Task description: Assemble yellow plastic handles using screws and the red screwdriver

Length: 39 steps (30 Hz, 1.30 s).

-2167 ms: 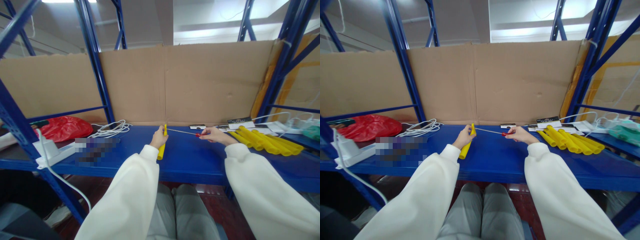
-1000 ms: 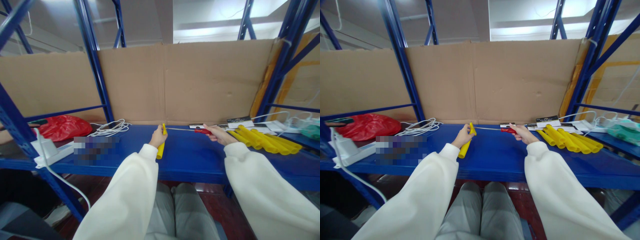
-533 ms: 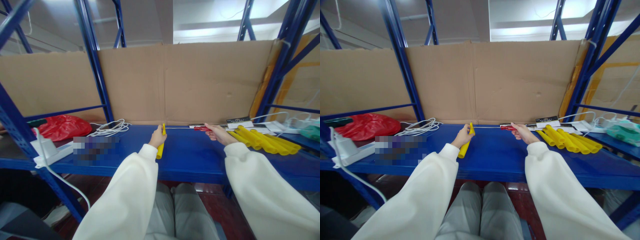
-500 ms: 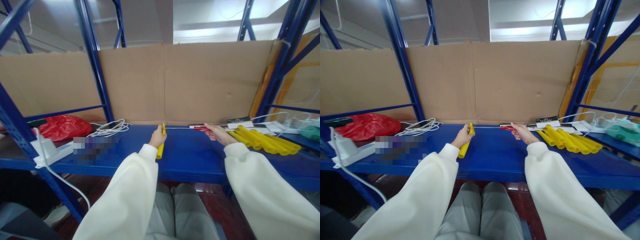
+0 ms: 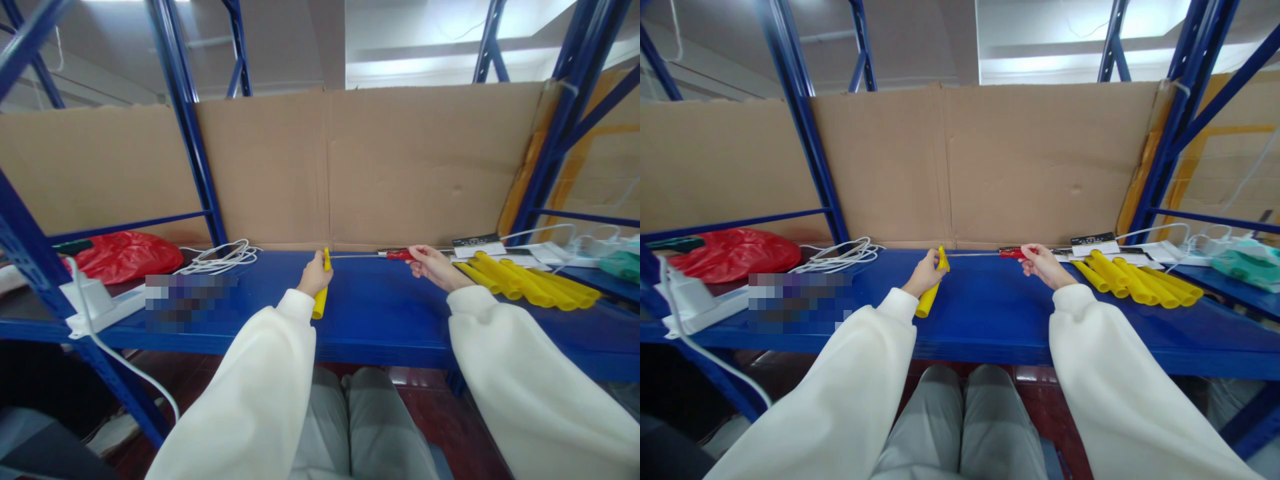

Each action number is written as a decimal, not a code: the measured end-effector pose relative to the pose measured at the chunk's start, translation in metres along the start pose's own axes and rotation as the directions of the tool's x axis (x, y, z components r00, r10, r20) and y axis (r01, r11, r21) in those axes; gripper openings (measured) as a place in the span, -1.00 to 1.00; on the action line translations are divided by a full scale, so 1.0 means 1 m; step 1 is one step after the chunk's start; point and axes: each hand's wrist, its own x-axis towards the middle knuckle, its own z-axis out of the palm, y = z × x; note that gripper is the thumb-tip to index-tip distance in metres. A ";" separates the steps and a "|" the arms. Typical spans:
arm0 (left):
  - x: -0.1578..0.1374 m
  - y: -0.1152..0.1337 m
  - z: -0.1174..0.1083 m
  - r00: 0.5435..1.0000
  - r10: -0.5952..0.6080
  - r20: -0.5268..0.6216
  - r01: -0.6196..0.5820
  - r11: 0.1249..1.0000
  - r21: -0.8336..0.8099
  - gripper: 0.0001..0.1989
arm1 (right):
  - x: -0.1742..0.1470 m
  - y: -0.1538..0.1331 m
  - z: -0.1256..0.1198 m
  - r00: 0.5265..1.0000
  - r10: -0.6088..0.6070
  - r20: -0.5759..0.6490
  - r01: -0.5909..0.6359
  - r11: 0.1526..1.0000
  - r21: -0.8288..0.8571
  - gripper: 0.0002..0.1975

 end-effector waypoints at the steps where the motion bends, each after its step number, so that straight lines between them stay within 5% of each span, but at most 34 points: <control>1: 0.000 0.000 0.000 1.000 0.004 0.005 -0.004 1.000 -0.002 -0.67 | 0.000 0.000 0.001 1.000 0.002 -0.026 -0.002 1.000 -0.002 -0.60; 12: 0.000 0.000 0.000 1.000 -0.012 0.022 0.012 1.000 -0.026 -0.67 | -0.008 -0.002 0.007 0.974 0.176 -0.140 -0.199 0.966 -0.168 -0.62; 18: -0.002 0.003 -0.002 0.999 -0.034 0.016 0.034 0.999 -0.002 -0.69 | -0.002 -0.004 0.003 0.951 0.308 0.022 -0.306 0.950 -0.068 -0.72; 24: -0.001 0.001 0.000 1.000 -0.023 0.013 0.023 1.000 -0.018 -0.70 | -0.002 -0.007 0.002 0.985 0.156 0.073 -0.163 0.982 0.092 -0.84; 29: 0.001 -0.001 0.002 1.000 -0.012 0.000 0.012 1.000 -0.022 -0.69 | -0.001 -0.002 0.000 0.998 -0.035 -0.043 0.038 0.996 0.076 -0.60; 39: 0.000 0.000 0.003 0.999 0.036 0.034 -0.035 0.998 -0.044 -0.68 | 0.003 0.004 -0.001 0.980 -0.098 -0.172 0.108 0.993 0.049 -0.62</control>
